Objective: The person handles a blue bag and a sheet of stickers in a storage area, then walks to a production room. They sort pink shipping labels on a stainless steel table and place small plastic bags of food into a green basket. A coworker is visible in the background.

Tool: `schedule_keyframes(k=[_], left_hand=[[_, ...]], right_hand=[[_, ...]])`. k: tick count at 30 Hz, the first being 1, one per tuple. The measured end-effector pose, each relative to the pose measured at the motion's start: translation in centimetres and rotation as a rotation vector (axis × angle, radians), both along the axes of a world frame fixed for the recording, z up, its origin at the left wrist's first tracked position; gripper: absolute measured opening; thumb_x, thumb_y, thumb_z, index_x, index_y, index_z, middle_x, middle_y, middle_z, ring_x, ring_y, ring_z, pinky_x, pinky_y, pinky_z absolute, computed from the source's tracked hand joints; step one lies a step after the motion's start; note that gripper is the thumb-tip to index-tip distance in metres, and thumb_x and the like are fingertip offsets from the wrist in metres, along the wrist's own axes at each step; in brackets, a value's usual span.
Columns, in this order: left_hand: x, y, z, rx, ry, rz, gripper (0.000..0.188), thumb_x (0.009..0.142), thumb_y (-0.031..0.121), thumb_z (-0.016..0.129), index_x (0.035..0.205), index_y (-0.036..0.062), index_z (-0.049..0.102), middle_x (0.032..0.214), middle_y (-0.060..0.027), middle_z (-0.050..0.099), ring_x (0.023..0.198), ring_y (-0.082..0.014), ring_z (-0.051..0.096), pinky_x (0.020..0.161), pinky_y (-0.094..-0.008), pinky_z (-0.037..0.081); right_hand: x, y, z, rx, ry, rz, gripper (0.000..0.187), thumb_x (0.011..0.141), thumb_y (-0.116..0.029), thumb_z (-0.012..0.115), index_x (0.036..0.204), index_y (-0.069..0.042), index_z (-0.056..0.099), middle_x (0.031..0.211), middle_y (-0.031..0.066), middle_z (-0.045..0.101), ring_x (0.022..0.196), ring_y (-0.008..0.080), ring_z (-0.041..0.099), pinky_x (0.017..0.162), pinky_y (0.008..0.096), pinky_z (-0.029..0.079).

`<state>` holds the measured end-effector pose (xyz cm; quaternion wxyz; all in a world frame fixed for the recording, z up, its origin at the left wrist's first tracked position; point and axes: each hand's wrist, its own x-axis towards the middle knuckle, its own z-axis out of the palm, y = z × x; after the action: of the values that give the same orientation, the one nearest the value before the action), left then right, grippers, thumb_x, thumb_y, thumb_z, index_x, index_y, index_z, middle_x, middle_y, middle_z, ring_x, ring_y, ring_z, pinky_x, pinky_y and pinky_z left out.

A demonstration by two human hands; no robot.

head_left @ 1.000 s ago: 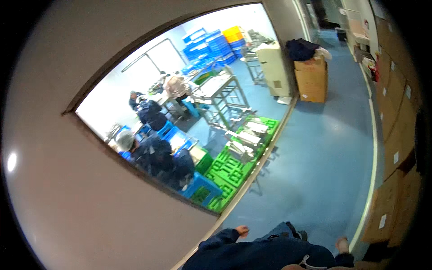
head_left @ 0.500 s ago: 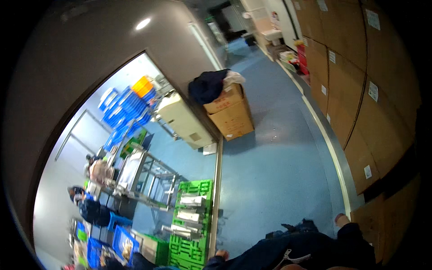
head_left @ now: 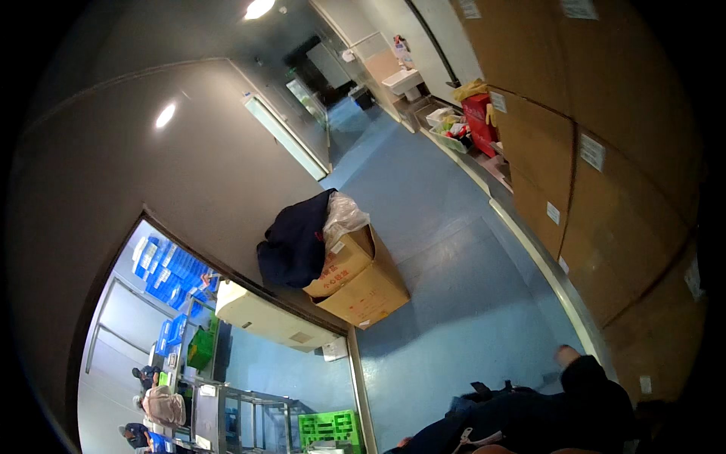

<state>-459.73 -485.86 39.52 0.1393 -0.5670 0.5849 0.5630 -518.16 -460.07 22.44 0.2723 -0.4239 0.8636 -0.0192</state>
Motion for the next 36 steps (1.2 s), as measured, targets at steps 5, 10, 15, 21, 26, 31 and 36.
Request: schedule_keyframes(k=[5, 10, 15, 21, 26, 31, 36], left_hand=[[-8.1, -10.7, -1.1, 0.008, -0.055, 0.150, 0.030, 0.087, 0.030, 0.043, 0.090, 0.0035, 0.057, 0.076, -0.0112, 0.061, 0.068, -0.0208, 0.060, 0.060, -0.0338, 0.048], [-13.9, -25.4, -1.1, 0.018, -0.092, 0.214, 0.033, 0.087, 0.033, 0.044, 0.094, 0.0035, 0.057, 0.080, -0.0123, 0.062, 0.072, -0.0211, 0.061, 0.064, -0.0347, 0.048], [-25.3, -46.3, 0.8, -0.072, -0.002, 0.099, 0.036, 0.087, 0.036, 0.045, 0.098, 0.0034, 0.057, 0.084, -0.0135, 0.062, 0.076, -0.0213, 0.061, 0.067, -0.0356, 0.049], [-48.6, -73.2, 9.1, -0.264, 0.515, 0.107, 0.030, 0.090, 0.023, 0.046, 0.109, 0.0005, 0.050, 0.091, -0.0124, 0.059, 0.072, -0.0170, 0.058, 0.063, -0.0294, 0.046], [-59.1, -86.5, 10.4, -0.257, 0.348, 0.003, 0.032, 0.090, 0.020, 0.046, 0.115, -0.0006, 0.046, 0.096, -0.0111, 0.058, 0.076, -0.0169, 0.057, 0.068, -0.0282, 0.045], [-64.0, -96.4, 11.8, 0.046, 0.409, 0.135, 0.035, 0.090, 0.024, 0.048, 0.115, -0.0001, 0.046, 0.097, -0.0101, 0.058, 0.074, -0.0163, 0.057, 0.066, -0.0277, 0.046], [-64.2, -105.3, 9.8, -0.057, 0.265, 0.532, 0.036, 0.090, 0.024, 0.048, 0.118, 0.0013, 0.045, 0.095, -0.0102, 0.060, 0.077, -0.0171, 0.057, 0.071, -0.0299, 0.047]], right_hand=[[-5.6, -33.7, 12.7, -0.126, -0.198, 0.094, 0.025, 0.083, -0.020, 0.044, 0.090, -0.006, 0.062, 0.092, 0.0157, 0.061, 0.083, 0.0324, 0.058, 0.071, 0.0392, 0.047], [-13.6, -48.9, 12.1, 0.068, -0.294, 0.125, 0.024, 0.082, -0.020, 0.046, 0.097, -0.010, 0.062, 0.097, 0.0154, 0.060, 0.083, 0.0294, 0.059, 0.073, 0.0397, 0.046], [-25.3, -49.8, 7.2, 0.301, 0.142, 0.427, 0.023, 0.080, -0.013, 0.049, 0.094, -0.001, 0.063, 0.103, 0.0177, 0.059, 0.093, 0.0319, 0.057, 0.077, 0.0410, 0.048], [-38.2, -56.3, 9.5, 0.320, 0.117, 0.031, 0.023, 0.079, -0.014, 0.048, 0.093, -0.005, 0.063, 0.093, 0.0150, 0.061, 0.086, 0.0290, 0.060, 0.072, 0.0370, 0.049], [-46.2, -72.1, 9.0, 0.347, 0.218, 0.024, 0.022, 0.080, -0.013, 0.051, 0.095, -0.004, 0.065, 0.103, 0.0159, 0.060, 0.095, 0.0308, 0.058, 0.078, 0.0386, 0.048], [-56.2, -94.8, 5.7, 0.136, 0.167, 0.108, 0.021, 0.075, -0.014, 0.054, 0.092, -0.006, 0.064, 0.094, 0.0139, 0.061, 0.090, 0.0307, 0.058, 0.074, 0.0385, 0.048], [-57.1, -128.4, 18.4, 0.004, -0.255, 0.045, 0.024, 0.078, -0.018, 0.051, 0.096, -0.007, 0.063, 0.101, 0.0155, 0.061, 0.094, 0.0318, 0.057, 0.081, 0.0395, 0.046]])
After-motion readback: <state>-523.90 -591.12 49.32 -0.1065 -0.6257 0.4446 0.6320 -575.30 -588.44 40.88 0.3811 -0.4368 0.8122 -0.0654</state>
